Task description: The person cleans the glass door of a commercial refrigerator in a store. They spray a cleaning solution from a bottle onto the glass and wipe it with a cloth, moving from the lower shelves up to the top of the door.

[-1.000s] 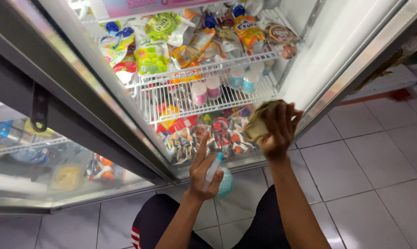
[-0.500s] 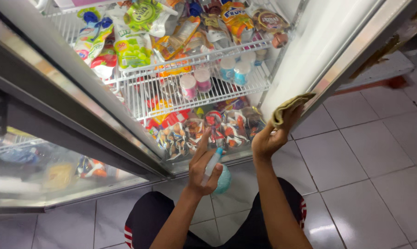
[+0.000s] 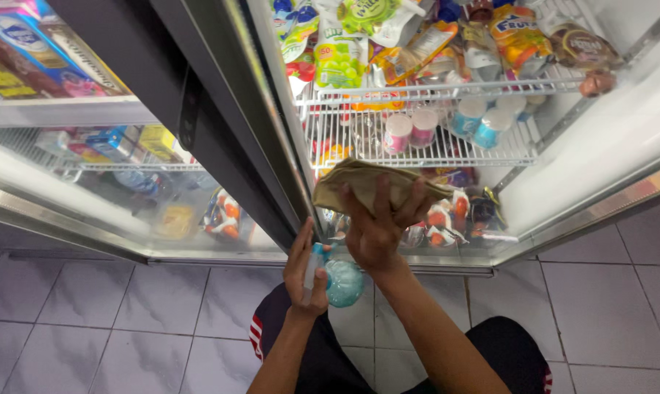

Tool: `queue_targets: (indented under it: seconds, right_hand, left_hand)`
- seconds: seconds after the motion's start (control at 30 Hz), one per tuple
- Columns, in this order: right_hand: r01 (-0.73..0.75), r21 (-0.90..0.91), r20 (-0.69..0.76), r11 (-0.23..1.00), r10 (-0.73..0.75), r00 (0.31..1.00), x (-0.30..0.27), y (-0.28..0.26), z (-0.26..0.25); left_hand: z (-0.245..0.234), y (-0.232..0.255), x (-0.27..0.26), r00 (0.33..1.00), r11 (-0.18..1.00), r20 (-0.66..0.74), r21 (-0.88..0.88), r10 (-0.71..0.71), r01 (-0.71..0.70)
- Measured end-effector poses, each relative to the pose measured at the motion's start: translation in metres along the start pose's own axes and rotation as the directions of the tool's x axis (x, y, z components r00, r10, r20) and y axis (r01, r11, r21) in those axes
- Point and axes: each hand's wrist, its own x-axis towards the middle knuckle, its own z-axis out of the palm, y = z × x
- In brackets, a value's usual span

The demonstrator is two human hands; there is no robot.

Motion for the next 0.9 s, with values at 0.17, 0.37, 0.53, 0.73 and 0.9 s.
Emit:
queue_targets:
  seconds: [0.17, 0.37, 0.53, 0.73, 0.9]
  right_hand:
    - [0.259, -0.071, 0.157, 0.963, -0.246, 0.957, -0.009, -0.002, 0.011]
    - [0.262, -0.123, 0.175, 0.957, -0.239, 0.955, -0.051, 0.071, -0.018]
    - [0.066, -0.136, 0.042, 0.989, -0.06, 0.997, -0.072, 0.158, -0.066]
    - [-0.318, -0.09, -0.166, 0.944, 0.3, 0.939, -0.069, 0.217, -0.114]
    - [-0.463, 0.153, -0.133, 0.873, 0.482, 0.866, -0.071, 0.212, -0.144]
  left_hand:
    - [0.0, -0.021, -0.023, 0.998, 0.996, -0.019, 0.054, -0.064, 0.065]
    - [0.029, -0.014, -0.019, 0.995, 0.997, 0.101, 0.066, 0.025, -0.032]
    - [0.077, 0.001, 0.0, 0.977, 0.997, 0.214, -0.072, 0.01, 0.005]
    - [0.124, 0.023, 0.008, 0.948, 0.981, 0.304, -0.189, 0.089, -0.032]
    - [0.159, 0.032, 0.011, 0.889, 0.959, 0.452, -0.214, -0.074, 0.188]
